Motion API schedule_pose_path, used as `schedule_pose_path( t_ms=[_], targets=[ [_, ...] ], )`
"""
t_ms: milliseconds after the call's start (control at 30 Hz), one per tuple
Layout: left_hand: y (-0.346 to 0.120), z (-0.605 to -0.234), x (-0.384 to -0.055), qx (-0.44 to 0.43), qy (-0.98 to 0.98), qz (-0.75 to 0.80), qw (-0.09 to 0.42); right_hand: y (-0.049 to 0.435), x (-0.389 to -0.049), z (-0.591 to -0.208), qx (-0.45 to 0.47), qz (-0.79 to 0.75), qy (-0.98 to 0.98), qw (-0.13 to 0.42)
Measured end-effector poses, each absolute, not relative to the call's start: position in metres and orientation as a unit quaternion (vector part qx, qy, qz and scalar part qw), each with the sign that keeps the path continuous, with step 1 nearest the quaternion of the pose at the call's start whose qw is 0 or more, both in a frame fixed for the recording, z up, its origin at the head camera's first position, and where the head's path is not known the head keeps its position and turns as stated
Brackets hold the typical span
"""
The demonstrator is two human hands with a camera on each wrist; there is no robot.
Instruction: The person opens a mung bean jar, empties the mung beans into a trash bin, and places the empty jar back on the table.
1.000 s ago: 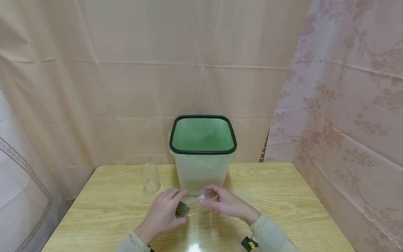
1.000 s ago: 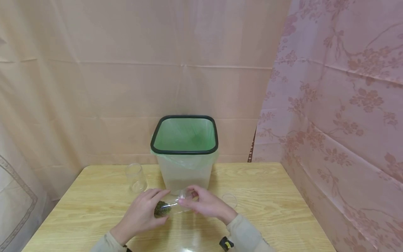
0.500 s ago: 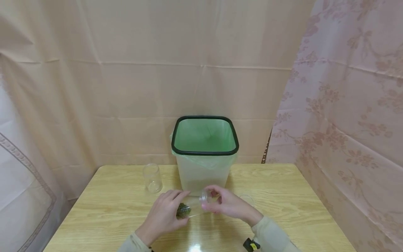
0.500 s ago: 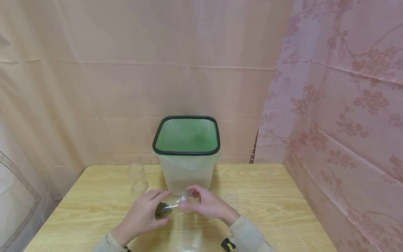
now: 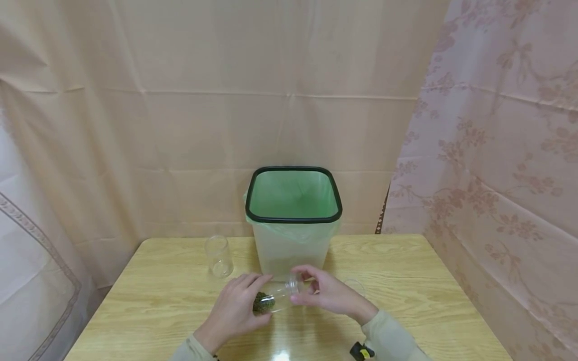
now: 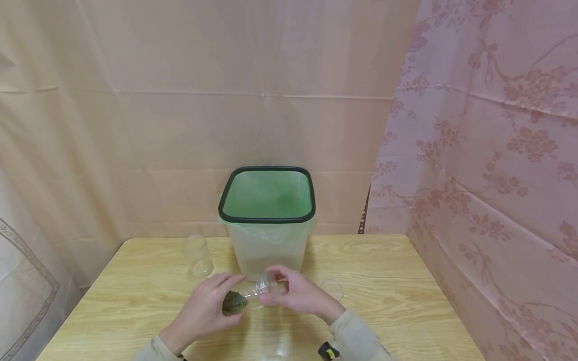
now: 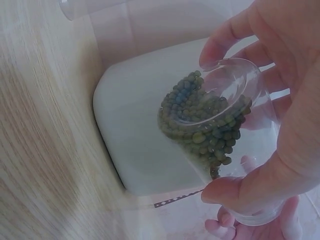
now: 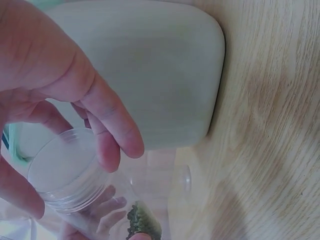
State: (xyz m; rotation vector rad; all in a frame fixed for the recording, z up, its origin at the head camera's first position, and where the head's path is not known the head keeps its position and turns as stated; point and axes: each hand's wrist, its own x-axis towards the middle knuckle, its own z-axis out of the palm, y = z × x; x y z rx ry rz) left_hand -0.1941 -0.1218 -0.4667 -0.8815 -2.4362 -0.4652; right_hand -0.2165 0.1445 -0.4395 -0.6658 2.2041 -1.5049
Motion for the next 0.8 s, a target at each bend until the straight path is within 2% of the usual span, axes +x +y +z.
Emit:
schedule_pose_path(
  t_ms=[800],
  targets=[
    [-0.1235, -0.4710, -0.1927, -0.318, -0.893, -0.196, 0.252, 0.1479, -0.2173, -0.4368, -0.253, -0.572, 0.754, 0.202]
  ],
)
